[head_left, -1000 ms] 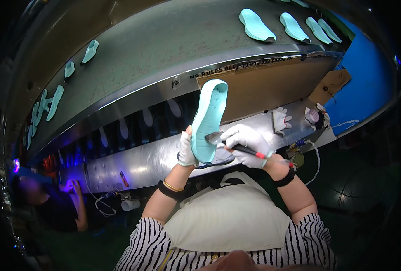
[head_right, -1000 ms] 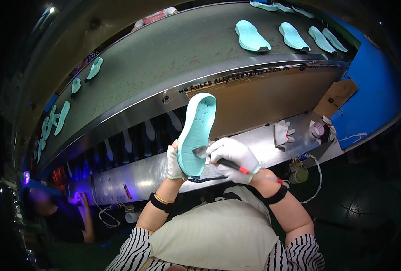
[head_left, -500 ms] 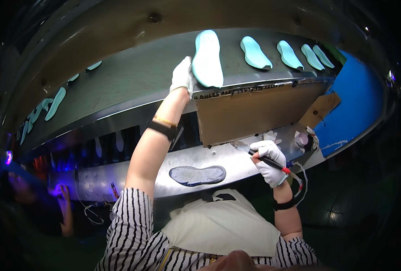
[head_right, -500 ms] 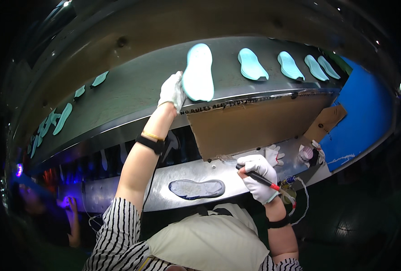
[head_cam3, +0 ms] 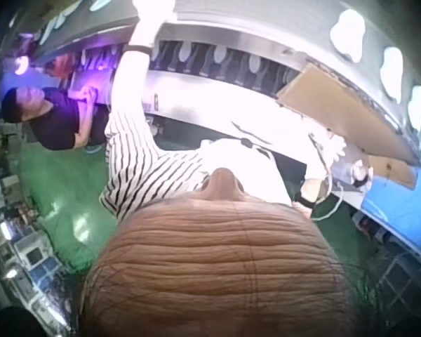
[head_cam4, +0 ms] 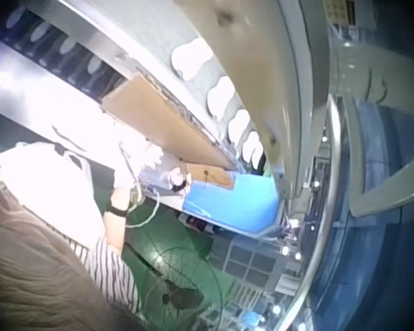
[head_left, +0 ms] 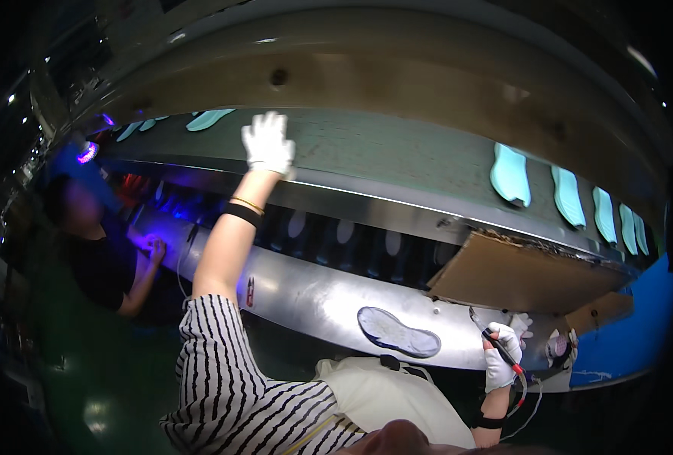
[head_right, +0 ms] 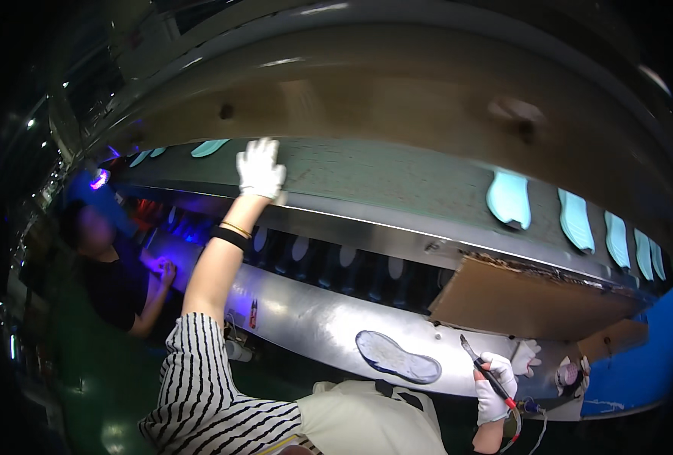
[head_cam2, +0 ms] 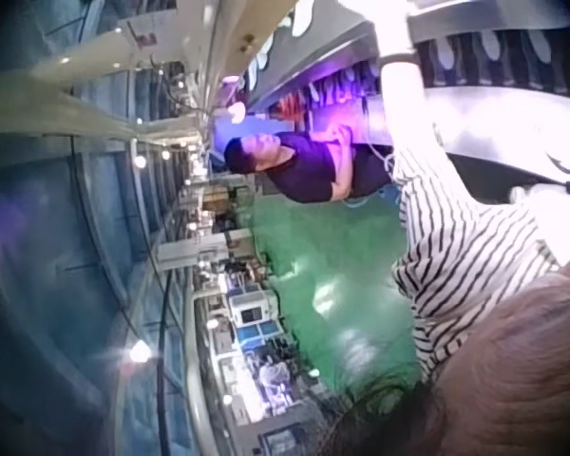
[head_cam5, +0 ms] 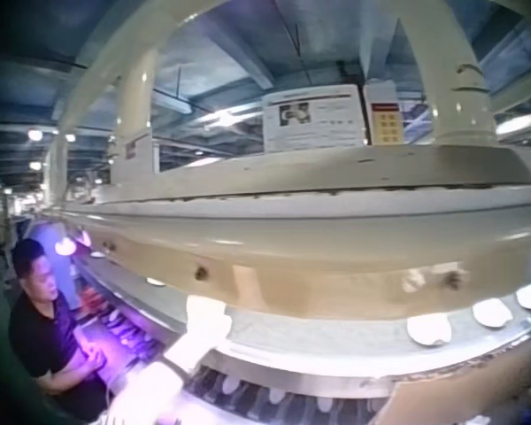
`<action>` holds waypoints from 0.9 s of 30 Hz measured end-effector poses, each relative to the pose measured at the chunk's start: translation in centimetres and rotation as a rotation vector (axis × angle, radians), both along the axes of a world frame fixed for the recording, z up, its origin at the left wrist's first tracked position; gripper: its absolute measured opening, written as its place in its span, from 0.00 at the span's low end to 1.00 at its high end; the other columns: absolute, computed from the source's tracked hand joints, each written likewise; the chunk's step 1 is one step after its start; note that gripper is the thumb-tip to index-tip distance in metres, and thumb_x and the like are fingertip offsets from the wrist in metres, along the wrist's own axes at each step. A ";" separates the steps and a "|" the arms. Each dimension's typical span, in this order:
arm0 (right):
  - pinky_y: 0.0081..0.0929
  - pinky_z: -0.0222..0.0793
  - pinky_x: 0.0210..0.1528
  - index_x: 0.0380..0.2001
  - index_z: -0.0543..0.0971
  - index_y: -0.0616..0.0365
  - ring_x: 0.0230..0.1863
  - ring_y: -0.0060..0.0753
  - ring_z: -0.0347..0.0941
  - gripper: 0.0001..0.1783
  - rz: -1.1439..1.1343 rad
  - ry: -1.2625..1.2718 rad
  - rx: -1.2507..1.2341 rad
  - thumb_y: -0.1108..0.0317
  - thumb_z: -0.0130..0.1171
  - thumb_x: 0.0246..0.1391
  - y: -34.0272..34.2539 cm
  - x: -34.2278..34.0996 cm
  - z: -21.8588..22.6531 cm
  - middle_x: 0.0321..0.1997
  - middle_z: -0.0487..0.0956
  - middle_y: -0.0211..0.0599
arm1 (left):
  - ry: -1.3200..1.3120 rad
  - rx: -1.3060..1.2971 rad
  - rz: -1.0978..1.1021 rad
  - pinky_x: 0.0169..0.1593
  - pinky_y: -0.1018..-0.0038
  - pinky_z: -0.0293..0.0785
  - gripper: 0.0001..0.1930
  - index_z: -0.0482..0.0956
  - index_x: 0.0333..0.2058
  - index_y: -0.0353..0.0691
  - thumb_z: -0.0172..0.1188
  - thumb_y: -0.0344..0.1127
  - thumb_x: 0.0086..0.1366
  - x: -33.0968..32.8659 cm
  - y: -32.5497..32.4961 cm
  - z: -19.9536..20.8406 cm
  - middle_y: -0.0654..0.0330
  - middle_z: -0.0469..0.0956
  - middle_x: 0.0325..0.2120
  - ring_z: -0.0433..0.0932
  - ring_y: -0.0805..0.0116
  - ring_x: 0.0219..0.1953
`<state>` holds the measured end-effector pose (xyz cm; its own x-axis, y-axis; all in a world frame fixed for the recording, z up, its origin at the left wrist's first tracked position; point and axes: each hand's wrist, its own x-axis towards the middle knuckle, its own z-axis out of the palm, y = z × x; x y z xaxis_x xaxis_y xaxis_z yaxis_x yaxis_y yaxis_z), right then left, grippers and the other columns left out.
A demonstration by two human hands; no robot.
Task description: Apply adhesive coating to shoe soles using a brush.
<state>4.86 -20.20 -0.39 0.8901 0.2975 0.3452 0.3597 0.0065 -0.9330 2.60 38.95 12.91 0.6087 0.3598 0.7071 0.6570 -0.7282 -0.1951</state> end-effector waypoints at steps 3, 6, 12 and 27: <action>0.25 0.67 0.48 0.29 0.72 0.58 0.42 0.29 0.71 0.16 0.048 0.020 -0.014 0.89 0.59 0.37 4.2 -0.2 0.4 0.39 0.74 0.38 | 0.111 -0.045 0.387 0.59 0.50 0.49 0.31 0.63 0.57 0.50 0.54 0.42 0.52 -6.1 10.1 0.9 0.62 0.61 0.58 0.55 0.58 0.61; 0.25 0.67 0.48 0.29 0.73 0.59 0.42 0.29 0.71 0.15 0.028 0.021 -0.068 0.88 0.60 0.36 7.5 -0.5 0.4 0.39 0.75 0.38 | 0.181 -0.137 0.556 0.59 0.52 0.48 0.29 0.64 0.56 0.54 0.56 0.40 0.52 -8.7 16.4 1.3 0.63 0.61 0.58 0.56 0.60 0.61; 0.25 0.68 0.46 0.29 0.73 0.60 0.40 0.31 0.72 0.15 -0.009 -0.067 -0.153 0.86 0.61 0.36 11.9 -1.5 1.2 0.37 0.75 0.38 | 0.197 -0.190 0.688 0.60 0.56 0.50 0.24 0.67 0.54 0.58 0.51 0.44 0.57 -11.5 24.0 1.3 0.65 0.63 0.57 0.55 0.64 0.63; 0.24 0.69 0.45 0.29 0.77 0.60 0.39 0.30 0.74 0.10 0.019 -0.186 -0.172 0.81 0.64 0.40 11.4 0.2 0.7 0.36 0.78 0.38 | -0.194 -0.054 -0.470 0.54 0.61 0.61 0.14 0.75 0.29 0.43 0.60 0.22 0.41 -10.7 11.2 0.5 0.55 0.77 0.38 0.71 0.56 0.45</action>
<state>5.07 -8.77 0.27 0.8093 0.3824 0.4458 0.5271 -0.1378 -0.8386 -8.09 50.17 13.44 0.5733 0.1180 0.8108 0.2763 -0.9594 -0.0558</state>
